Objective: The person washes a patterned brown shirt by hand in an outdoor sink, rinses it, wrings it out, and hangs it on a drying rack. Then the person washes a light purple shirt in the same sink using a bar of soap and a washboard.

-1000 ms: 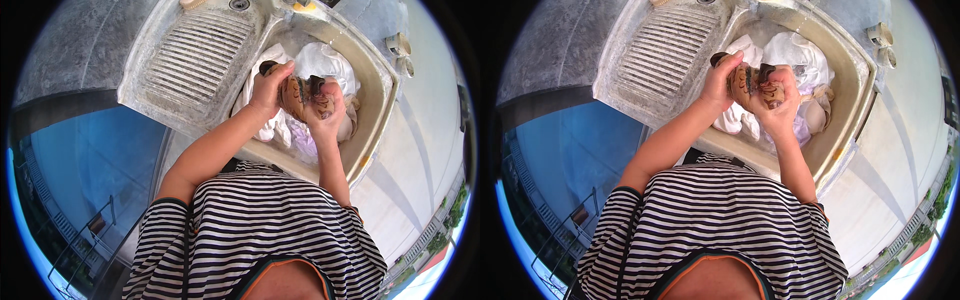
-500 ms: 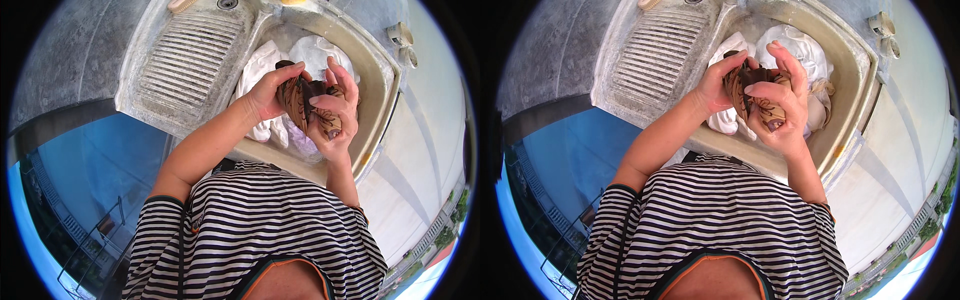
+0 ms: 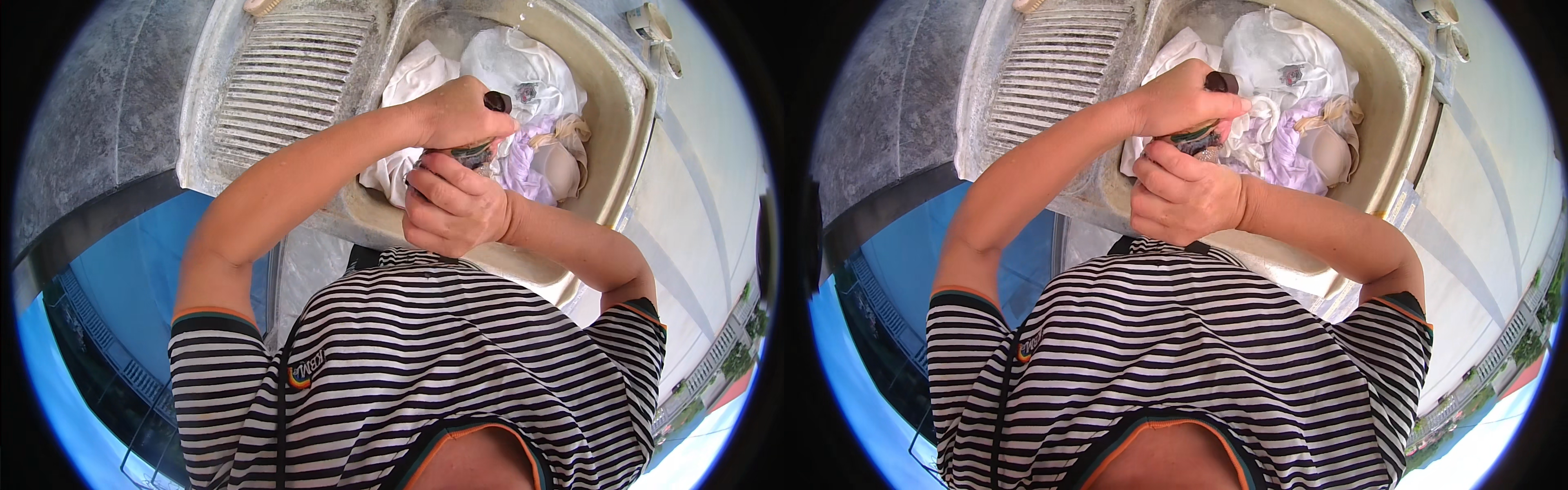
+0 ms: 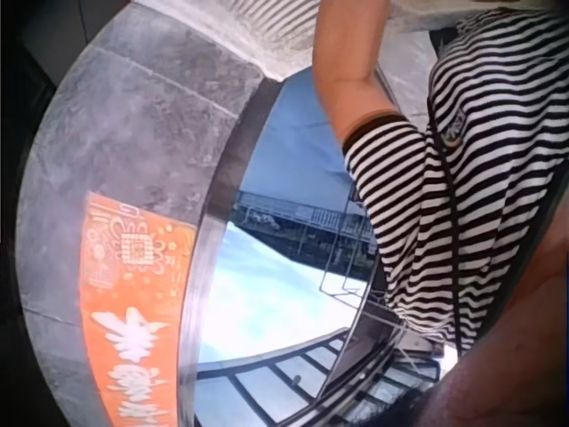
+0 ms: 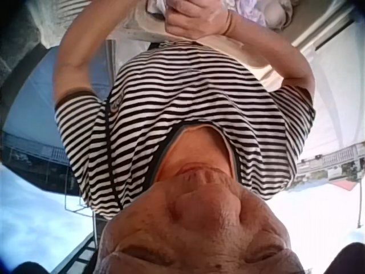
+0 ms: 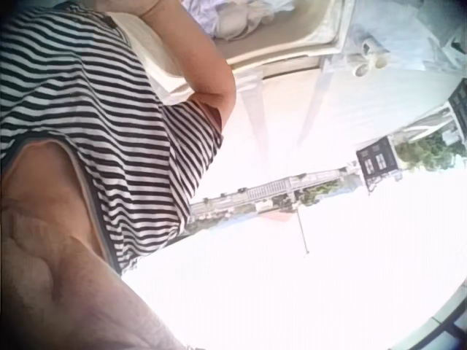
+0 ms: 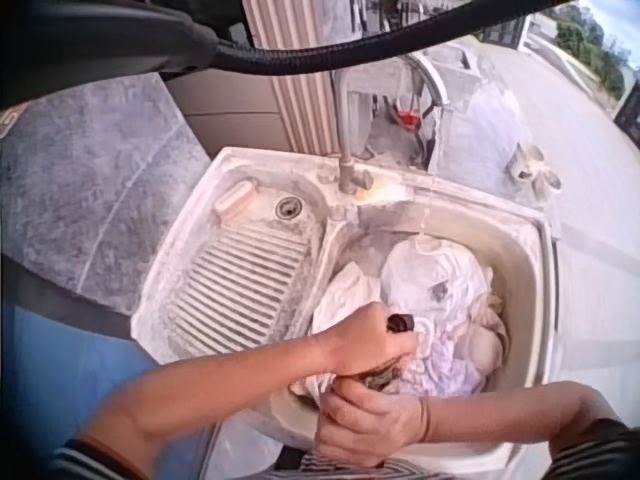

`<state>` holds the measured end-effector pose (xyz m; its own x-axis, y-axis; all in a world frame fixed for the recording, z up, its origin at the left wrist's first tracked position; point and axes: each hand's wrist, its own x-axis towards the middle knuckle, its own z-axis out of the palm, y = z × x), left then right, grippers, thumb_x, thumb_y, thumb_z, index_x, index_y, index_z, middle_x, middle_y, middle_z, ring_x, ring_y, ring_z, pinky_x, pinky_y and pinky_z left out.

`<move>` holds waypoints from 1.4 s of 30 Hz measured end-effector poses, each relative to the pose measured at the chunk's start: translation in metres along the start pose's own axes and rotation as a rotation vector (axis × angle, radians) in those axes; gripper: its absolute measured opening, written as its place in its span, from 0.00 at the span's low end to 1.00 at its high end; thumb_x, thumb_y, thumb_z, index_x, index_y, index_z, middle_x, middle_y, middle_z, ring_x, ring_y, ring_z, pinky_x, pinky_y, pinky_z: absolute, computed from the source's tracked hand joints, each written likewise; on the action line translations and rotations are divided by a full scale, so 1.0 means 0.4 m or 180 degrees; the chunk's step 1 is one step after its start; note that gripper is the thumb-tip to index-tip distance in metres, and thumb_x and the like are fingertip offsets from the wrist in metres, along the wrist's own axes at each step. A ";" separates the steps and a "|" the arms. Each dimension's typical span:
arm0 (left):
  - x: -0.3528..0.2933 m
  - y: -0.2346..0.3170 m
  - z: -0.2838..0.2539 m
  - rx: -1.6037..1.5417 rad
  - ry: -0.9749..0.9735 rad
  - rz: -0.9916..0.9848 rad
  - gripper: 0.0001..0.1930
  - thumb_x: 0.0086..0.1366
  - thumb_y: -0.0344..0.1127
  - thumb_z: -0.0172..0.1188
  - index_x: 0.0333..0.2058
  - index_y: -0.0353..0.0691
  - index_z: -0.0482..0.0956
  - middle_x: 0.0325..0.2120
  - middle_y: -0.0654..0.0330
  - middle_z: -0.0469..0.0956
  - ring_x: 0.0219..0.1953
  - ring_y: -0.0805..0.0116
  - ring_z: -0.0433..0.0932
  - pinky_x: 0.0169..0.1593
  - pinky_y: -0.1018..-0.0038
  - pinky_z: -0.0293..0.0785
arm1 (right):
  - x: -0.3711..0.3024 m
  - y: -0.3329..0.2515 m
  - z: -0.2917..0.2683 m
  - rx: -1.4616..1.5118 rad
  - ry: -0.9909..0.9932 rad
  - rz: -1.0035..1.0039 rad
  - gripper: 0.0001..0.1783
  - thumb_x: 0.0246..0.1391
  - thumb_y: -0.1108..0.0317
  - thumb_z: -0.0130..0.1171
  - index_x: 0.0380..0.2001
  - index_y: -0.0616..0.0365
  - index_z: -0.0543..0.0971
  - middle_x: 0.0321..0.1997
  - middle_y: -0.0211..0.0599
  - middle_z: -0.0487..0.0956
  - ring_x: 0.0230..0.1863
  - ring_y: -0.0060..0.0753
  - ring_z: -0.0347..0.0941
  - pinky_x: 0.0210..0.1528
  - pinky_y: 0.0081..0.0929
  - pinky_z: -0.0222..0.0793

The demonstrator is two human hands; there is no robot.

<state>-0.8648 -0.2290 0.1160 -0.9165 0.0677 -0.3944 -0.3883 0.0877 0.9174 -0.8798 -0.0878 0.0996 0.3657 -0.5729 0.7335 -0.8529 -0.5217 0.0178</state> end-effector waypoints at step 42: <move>-0.103 0.027 0.044 -0.3833 0.2737 0.1111 0.17 0.71 0.50 0.54 0.26 0.48 0.70 0.34 0.59 0.80 0.39 0.62 0.81 0.48 0.65 0.77 | 0.132 0.077 -0.015 0.1489 0.2670 0.4162 0.20 0.47 0.83 0.61 0.45 0.65 0.74 0.47 0.45 0.81 0.48 0.33 0.79 0.53 0.30 0.75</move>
<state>-0.8296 -0.2133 0.1411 -0.5875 -0.7064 -0.3948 0.3977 -0.6769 0.6194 -0.8891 -0.1305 0.1429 -0.9084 -0.3504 0.2281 -0.1622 -0.2075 -0.9647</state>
